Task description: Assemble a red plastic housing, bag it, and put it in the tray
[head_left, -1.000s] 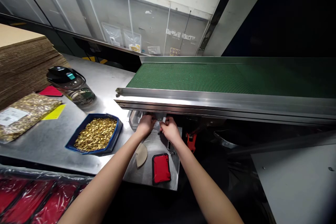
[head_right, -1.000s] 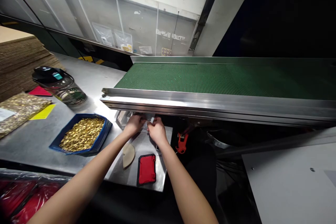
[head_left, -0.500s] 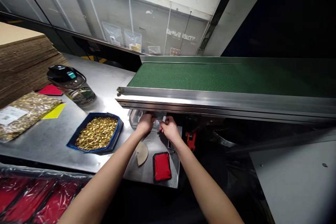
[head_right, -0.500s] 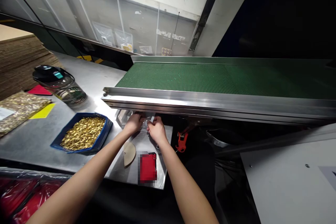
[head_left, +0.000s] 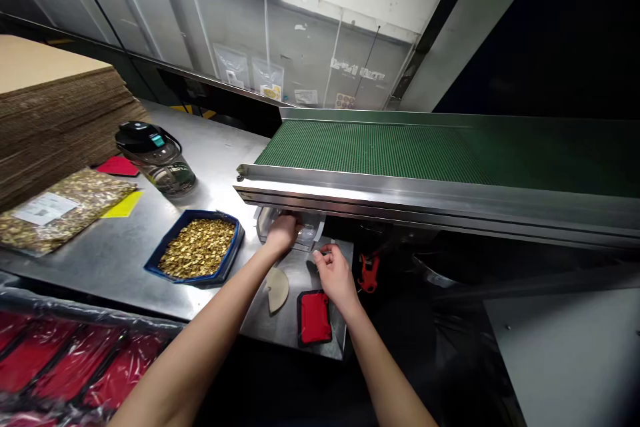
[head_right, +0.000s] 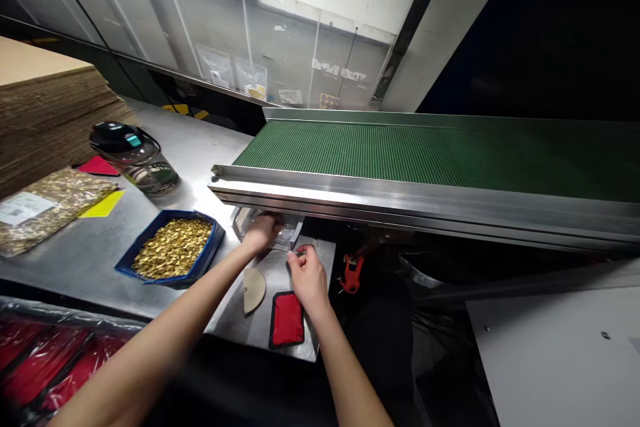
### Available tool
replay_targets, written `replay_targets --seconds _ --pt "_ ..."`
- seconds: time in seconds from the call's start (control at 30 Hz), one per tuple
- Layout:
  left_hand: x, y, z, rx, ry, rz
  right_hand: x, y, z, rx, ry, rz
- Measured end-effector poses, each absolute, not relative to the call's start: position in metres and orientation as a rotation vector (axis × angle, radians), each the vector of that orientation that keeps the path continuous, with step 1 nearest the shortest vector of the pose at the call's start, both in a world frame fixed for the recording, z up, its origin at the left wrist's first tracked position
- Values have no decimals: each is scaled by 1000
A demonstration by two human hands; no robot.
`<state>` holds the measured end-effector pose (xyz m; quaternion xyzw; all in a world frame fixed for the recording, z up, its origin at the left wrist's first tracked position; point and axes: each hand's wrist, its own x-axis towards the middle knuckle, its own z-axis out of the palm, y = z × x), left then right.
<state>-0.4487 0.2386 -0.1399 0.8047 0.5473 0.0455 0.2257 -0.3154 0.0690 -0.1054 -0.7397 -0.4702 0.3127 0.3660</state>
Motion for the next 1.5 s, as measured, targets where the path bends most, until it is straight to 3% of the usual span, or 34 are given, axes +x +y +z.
replay_targets --seconds 0.33,1.17,1.5 --pt "-448 234 -131 2189 1550 201 -318 113 -86 -1958 -1288 699" --pt "-464 218 -113 1854 1441 540 -325 79 -70 -1967 -1220 627" --pt "-494 134 -80 1535 1161 674 -357 78 -84 -1643 -1162 975"
